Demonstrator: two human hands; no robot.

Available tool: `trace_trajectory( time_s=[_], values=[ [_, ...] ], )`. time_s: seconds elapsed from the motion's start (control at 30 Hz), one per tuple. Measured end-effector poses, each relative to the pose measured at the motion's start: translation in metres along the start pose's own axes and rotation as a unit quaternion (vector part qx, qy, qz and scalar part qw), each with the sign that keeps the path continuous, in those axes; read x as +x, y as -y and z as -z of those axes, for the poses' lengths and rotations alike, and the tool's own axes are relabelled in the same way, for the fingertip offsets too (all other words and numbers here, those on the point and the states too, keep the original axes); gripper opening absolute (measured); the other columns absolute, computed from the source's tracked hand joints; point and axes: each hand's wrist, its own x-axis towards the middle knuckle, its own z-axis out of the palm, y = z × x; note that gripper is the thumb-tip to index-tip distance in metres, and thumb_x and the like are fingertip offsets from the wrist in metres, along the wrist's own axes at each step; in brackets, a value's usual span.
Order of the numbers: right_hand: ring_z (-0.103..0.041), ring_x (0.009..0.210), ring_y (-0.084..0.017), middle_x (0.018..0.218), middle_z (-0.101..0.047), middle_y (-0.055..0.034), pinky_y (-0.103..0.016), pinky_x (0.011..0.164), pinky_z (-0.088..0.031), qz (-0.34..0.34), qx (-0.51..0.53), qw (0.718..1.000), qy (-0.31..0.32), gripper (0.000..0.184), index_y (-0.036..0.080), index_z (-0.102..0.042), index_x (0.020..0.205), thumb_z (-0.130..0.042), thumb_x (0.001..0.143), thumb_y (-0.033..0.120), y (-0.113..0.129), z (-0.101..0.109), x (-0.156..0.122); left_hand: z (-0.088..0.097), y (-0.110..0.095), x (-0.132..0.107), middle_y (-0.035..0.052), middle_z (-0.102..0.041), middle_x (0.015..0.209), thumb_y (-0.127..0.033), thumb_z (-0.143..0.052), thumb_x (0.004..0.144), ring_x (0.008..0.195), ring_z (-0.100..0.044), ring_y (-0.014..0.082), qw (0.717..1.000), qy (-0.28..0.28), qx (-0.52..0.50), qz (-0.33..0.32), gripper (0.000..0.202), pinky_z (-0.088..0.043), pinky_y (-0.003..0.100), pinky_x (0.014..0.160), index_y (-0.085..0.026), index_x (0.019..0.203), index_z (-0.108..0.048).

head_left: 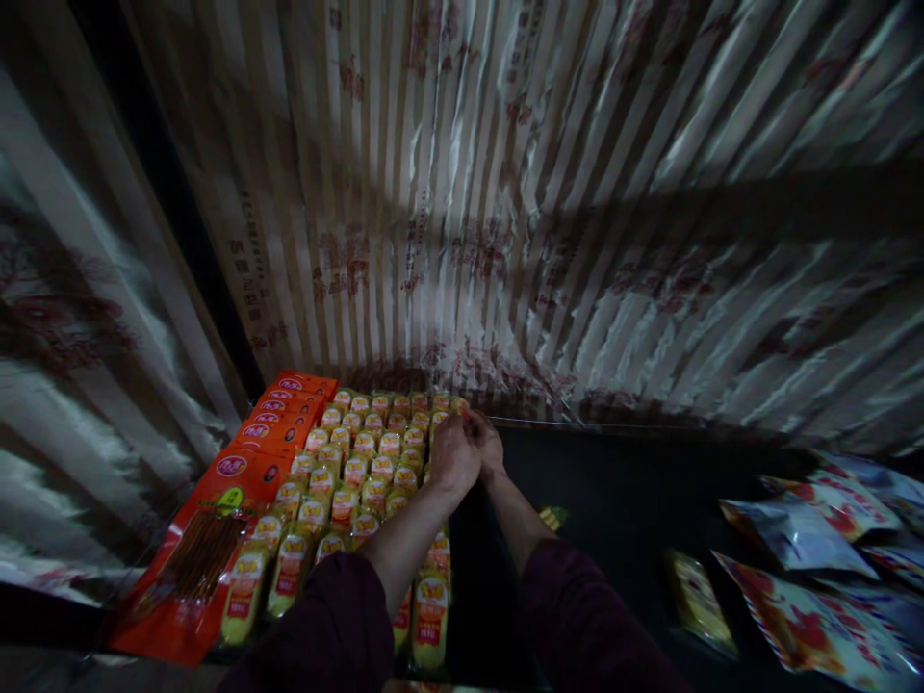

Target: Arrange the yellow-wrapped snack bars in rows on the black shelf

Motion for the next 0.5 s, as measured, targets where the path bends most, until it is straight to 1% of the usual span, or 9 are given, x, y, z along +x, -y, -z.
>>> trace_trajectory(
  time_s=[0.13,0.3,0.4,0.5],
  values=[
    [-0.060,0.108,-0.022,0.101,-0.070,-0.0060,-0.039,0.103,-0.042,-0.016,0.004,1.000,0.014,0.028,0.021,-0.072,0.089,-0.052,0.069,0.022,0.0019,-0.0040,-0.0025,0.0017,0.0058,-0.0012,0.0157,-0.066,0.111,-0.002,-0.042,0.078,0.108,-0.059,0.0211,1.000,-0.009,0.017,-0.011,0.039,-0.042,0.030,0.098,-0.011,0.109,-0.064],
    [-0.059,0.109,-0.021,0.103,-0.069,-0.0056,-0.037,0.102,-0.043,-0.008,0.004,1.000,0.029,0.029,0.021,-0.071,0.088,-0.053,0.066,0.018,0.0009,-0.0031,-0.0038,-0.0008,0.0087,-0.0011,0.0157,-0.064,0.115,0.000,-0.043,0.074,0.113,-0.057,0.0219,0.999,-0.007,0.027,-0.018,0.044,-0.041,0.032,0.101,-0.011,0.112,-0.062],
    [-0.058,0.112,-0.022,0.106,-0.068,-0.0066,-0.038,0.103,-0.042,-0.014,-0.011,1.000,0.021,0.030,0.020,-0.071,0.090,-0.054,0.065,0.017,0.0000,-0.0023,-0.0034,-0.0001,0.0091,-0.0018,0.0147,-0.063,0.117,-0.001,-0.042,0.075,0.114,-0.055,0.0210,0.999,-0.003,0.025,-0.029,0.045,-0.039,0.031,0.103,-0.012,0.114,-0.062],
    [-0.058,0.111,-0.022,0.106,-0.068,-0.0058,-0.039,0.102,-0.042,-0.017,-0.019,1.000,0.018,0.029,0.021,-0.071,0.091,-0.055,0.067,0.019,-0.0024,-0.0033,-0.0024,0.0015,0.0086,-0.0036,0.0147,-0.063,0.116,0.000,-0.041,0.075,0.113,-0.055,0.0203,0.999,0.006,0.026,-0.039,0.044,-0.039,0.031,0.103,-0.011,0.113,-0.062]
  ],
)
